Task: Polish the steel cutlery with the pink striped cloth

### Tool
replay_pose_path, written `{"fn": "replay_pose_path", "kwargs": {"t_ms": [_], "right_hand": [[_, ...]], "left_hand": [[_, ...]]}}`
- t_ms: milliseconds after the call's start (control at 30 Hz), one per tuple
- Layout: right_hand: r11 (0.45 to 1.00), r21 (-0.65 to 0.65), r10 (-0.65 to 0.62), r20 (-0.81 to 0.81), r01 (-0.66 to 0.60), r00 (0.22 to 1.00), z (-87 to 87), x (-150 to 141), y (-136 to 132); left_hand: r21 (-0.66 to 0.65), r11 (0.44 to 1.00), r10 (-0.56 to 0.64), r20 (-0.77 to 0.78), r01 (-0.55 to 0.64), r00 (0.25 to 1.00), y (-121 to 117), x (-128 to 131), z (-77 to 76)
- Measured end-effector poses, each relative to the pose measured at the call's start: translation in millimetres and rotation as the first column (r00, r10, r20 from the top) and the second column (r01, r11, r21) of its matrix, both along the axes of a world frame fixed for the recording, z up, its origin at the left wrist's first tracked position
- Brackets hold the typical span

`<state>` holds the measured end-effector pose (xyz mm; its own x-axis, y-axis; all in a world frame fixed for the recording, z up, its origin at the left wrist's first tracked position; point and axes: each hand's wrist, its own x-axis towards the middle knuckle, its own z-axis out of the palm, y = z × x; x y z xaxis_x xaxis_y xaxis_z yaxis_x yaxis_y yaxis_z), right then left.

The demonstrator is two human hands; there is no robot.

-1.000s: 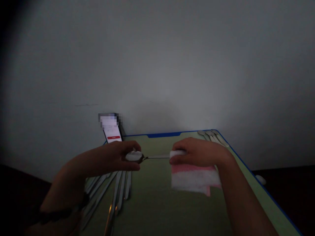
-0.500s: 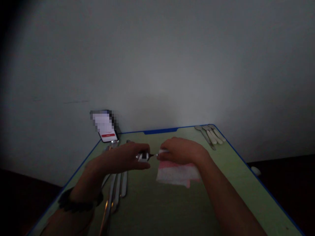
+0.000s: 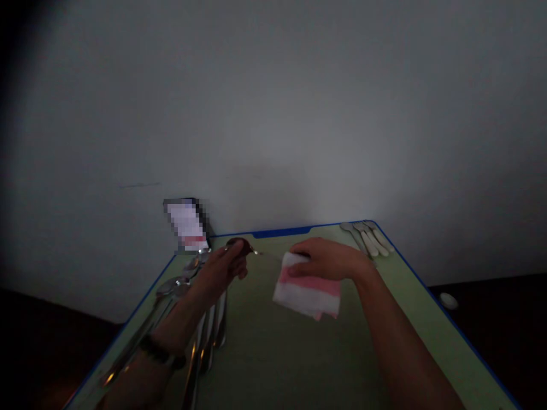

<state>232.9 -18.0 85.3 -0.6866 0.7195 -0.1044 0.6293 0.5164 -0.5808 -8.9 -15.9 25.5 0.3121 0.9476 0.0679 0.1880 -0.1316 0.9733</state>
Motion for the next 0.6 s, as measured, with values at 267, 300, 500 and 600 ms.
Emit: {"fn": "replay_pose_path", "kwargs": {"t_ms": [267,300,500,600], "right_hand": [[0.996,0.093,0.002,-0.117,0.009,0.993,-18.3,-32,2],[0.994,0.105,0.001,-0.109,0.011,0.994,-20.6,-35,2],[0.998,-0.015,-0.059,-0.222,0.058,0.973,-38.4,-40,6],[0.930,-0.093,-0.349,-0.525,0.356,0.776,-62.1,-39,12]], "left_hand": [[0.010,0.983,0.180,0.072,-0.181,0.981,-26,30,-21.1],[0.011,0.976,0.217,0.080,-0.219,0.973,-26,31,-22.5],[0.013,0.928,0.367,0.128,-0.372,0.921,-14,26,-21.1],[0.016,0.908,0.410,0.168,-0.418,0.897,-7,22,-17.2]]}}
